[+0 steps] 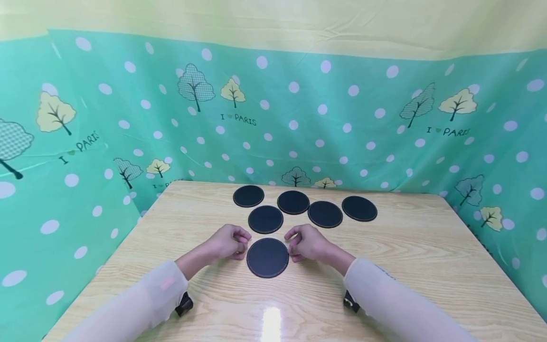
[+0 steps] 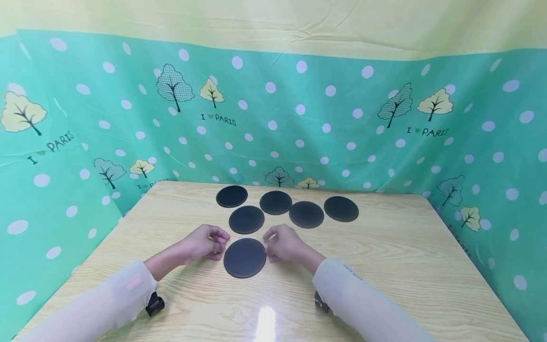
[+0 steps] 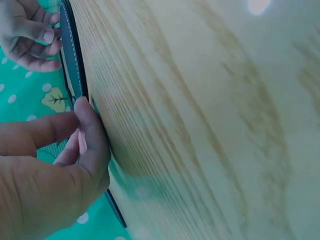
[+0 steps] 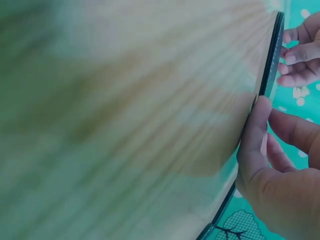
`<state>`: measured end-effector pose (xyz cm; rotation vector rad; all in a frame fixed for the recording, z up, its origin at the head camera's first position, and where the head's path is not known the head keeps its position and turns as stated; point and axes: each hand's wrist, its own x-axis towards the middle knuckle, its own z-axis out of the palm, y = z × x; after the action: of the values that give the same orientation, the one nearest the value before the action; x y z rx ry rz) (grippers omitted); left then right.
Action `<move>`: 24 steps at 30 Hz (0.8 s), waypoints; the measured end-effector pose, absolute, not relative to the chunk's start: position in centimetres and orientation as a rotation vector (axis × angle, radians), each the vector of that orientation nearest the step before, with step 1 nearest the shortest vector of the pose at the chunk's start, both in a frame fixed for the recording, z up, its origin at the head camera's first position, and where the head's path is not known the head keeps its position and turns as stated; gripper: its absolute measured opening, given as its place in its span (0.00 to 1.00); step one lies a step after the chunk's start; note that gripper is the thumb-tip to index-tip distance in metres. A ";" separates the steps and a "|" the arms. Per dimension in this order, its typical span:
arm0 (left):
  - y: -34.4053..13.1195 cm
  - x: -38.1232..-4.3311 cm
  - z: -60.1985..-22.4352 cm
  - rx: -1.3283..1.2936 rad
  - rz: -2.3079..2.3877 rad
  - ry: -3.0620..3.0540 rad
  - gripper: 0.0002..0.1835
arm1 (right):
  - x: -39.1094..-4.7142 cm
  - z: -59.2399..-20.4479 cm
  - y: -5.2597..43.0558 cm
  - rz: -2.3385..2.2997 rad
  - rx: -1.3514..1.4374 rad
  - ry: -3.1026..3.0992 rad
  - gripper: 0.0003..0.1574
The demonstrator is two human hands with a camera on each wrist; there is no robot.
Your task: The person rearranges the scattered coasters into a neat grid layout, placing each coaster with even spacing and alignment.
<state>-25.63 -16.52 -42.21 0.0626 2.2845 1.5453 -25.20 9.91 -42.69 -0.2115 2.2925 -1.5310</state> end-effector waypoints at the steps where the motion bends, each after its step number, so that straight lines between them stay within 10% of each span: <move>1: -16.5 -25.7 -42.2 0.067 1.548 2.295 0.16 | -25.4 -42.7 9.9 -1.521 -0.217 2.307 0.17; 24: -17.2 -31.3 -42.7 -0.070 1.615 2.424 0.17 | -29.6 -42.5 10.1 -1.479 -0.142 2.507 0.16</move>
<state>-31.32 -17.20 -42.74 -0.0698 2.4240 1.6153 -29.56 10.06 -42.51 -0.1423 2.5070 -1.4788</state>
